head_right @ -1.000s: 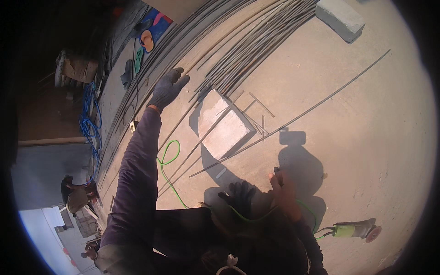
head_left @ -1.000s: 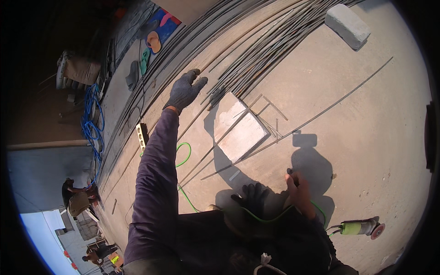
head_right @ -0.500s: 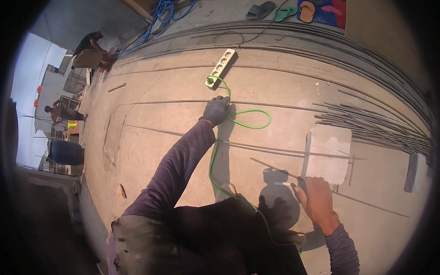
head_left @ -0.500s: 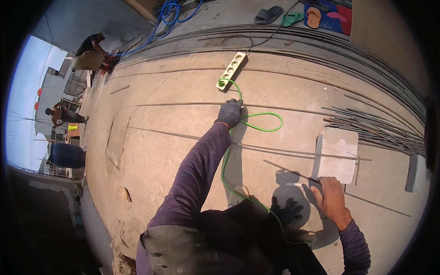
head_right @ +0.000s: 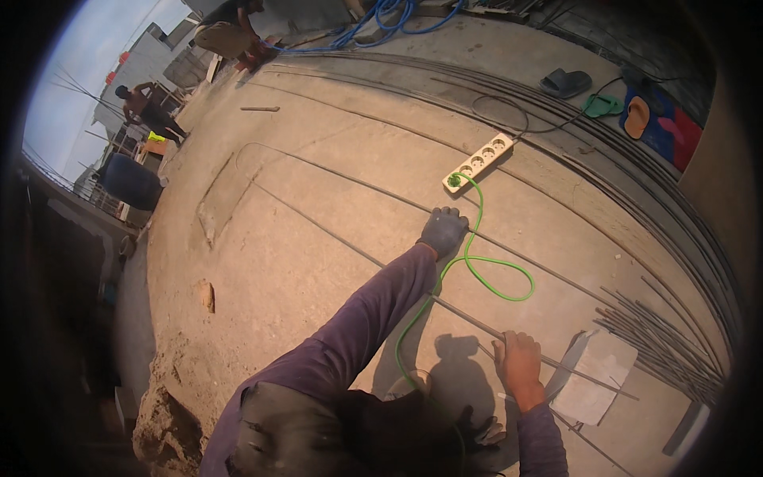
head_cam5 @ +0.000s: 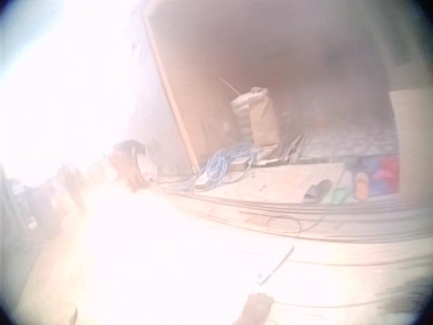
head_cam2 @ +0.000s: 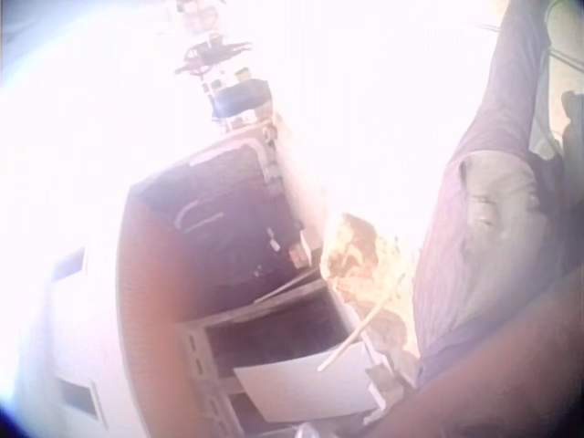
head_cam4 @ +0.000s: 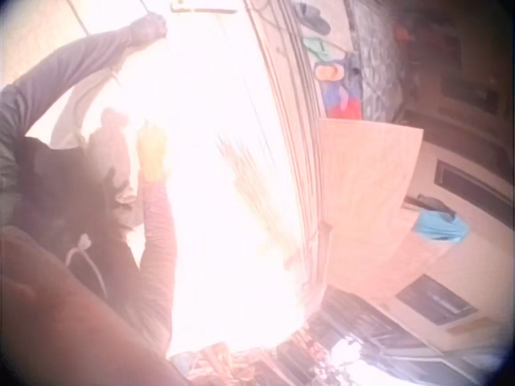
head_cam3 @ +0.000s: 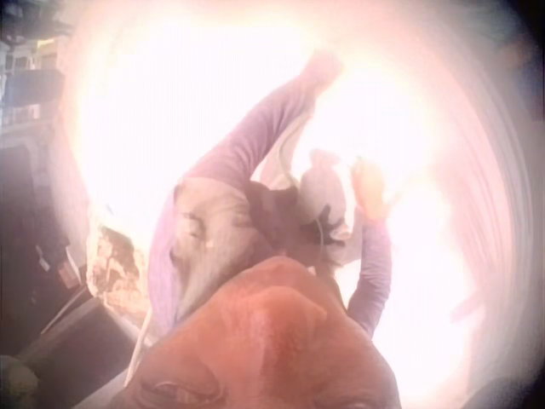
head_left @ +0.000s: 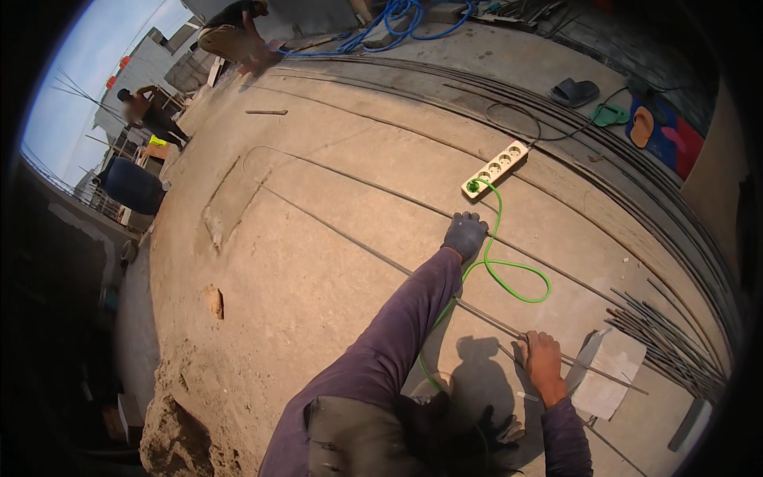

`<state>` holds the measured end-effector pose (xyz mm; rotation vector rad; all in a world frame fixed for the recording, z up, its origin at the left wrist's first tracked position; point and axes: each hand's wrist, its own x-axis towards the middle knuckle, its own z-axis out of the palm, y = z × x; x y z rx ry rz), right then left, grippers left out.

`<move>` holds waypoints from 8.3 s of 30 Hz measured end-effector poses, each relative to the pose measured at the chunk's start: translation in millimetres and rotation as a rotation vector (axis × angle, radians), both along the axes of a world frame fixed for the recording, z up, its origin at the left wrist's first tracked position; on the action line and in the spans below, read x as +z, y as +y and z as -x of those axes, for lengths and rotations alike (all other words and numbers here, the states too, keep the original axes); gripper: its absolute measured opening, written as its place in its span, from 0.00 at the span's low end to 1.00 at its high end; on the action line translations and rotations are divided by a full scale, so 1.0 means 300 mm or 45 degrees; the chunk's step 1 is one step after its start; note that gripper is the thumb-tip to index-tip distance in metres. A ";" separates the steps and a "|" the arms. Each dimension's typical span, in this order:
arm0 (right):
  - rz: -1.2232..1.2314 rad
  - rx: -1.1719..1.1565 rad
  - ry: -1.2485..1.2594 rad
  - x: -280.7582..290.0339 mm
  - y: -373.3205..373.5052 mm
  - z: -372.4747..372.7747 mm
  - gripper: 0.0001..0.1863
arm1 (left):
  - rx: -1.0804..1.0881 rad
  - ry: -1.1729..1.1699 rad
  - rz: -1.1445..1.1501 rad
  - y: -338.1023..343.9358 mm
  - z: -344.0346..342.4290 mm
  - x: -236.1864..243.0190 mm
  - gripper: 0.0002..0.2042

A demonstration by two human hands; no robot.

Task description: The person measures and marks metal rods with a white marker, then uses a handheld angle grinder to cut the rods to length. The person repeatedly picks up rods, marks them, and cuts them, placing the cut pieces aside.

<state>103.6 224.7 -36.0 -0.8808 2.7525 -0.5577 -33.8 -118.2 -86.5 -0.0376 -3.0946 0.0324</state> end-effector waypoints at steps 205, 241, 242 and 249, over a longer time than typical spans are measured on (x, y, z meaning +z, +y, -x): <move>1.953 -1.748 -0.613 -0.059 1.174 -0.033 0.14 | -0.422 0.070 -0.380 0.560 -0.397 0.233 0.08; 1.222 -1.426 -0.636 0.131 0.964 -0.279 0.21 | -0.712 -0.448 -0.343 0.641 -0.579 0.197 0.14; 1.116 -1.345 -0.680 0.145 0.943 -0.306 0.22 | -0.751 -0.470 -0.350 0.661 -0.607 0.183 0.14; 0.872 -0.823 -0.821 0.112 0.679 -0.399 0.19 | -1.143 -0.378 -0.289 0.853 -0.708 0.080 0.10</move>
